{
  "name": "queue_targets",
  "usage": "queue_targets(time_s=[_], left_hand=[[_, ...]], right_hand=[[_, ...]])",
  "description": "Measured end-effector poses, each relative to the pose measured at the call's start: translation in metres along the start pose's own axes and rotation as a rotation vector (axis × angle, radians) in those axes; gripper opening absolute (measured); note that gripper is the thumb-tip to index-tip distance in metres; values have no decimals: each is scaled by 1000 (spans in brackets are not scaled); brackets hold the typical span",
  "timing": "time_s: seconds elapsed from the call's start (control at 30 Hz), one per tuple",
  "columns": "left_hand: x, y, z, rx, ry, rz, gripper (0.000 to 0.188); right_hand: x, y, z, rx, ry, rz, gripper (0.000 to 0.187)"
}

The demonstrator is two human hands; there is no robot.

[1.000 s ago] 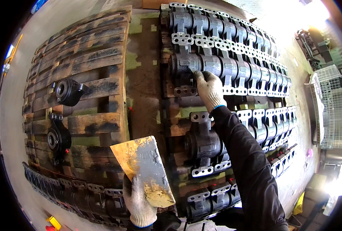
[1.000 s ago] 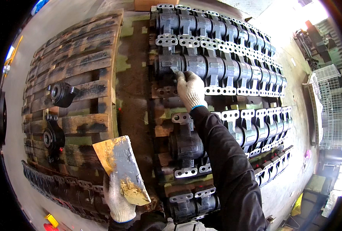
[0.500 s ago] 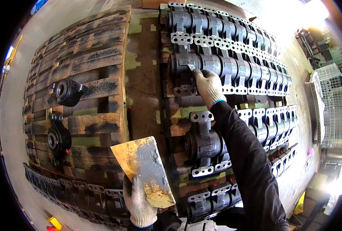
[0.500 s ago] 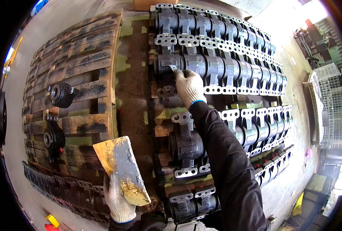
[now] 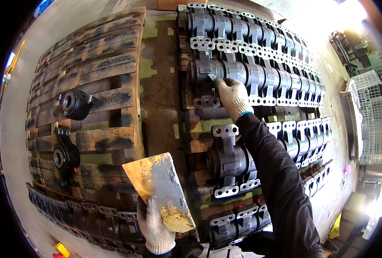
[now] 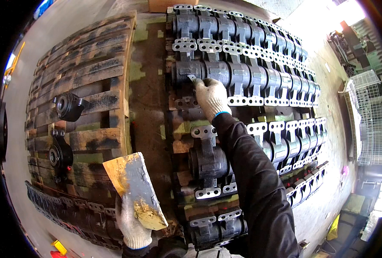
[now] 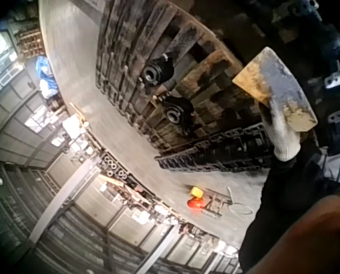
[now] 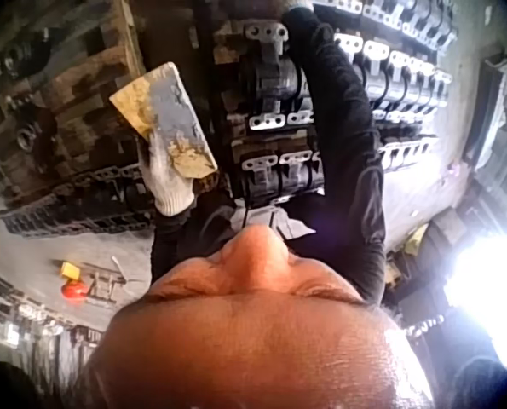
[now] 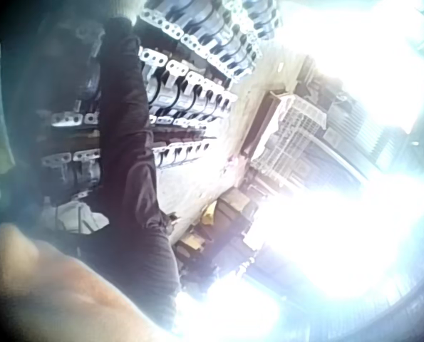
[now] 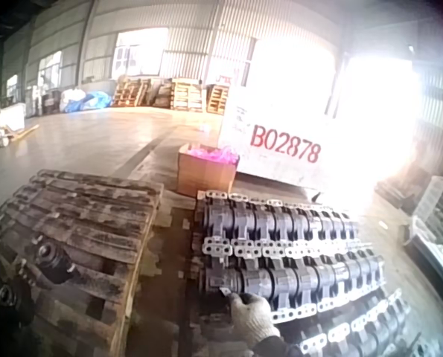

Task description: The person applies a grey compound to the surface of black mechanical parts arranged on a wooden pallet using a flat metal scraper. They repeatedly scoop the compound from the scraper and spread it onto the parts. The person moves around the pallet to reach different sections and eventually walks to a workbench to wipe the scraper.

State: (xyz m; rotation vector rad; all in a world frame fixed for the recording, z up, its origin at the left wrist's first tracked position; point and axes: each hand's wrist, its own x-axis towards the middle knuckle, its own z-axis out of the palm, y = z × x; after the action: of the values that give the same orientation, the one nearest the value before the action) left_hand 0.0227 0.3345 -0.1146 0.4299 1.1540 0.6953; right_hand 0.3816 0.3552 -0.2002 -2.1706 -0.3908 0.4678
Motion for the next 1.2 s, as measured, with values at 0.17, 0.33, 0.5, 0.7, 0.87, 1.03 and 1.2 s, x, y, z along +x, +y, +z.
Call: queue_targets(time_s=[0.17,0.33,0.5,0.7,0.87,1.03,1.2], left_hand=[[1,-2,-3,-8,-19,-5,45],[2,-2,-10,-35,-39,-39,43],[-2,2,1,-22,51,-26,41],[0,3,-4,-27,-42,-21,44],[6,-2,-9,-55,-11,-6,45],[5,-2,-8,-84,5,-19,44],[7,-5,-10,-108,7,-29,43]], right_hand=[[-1,5,3,24,36,-9,44],[-2,14,-3,-26,31,-21,43],[-8,-8,0,66,-4,-22,42],[-11,4,-6,-36,-31,-35,42],[-34,8,-18,-110,-161,-36,38],[-29,8,-17,-121,-113,-141,36],[-19,8,-9,-134,-70,-170,36]])
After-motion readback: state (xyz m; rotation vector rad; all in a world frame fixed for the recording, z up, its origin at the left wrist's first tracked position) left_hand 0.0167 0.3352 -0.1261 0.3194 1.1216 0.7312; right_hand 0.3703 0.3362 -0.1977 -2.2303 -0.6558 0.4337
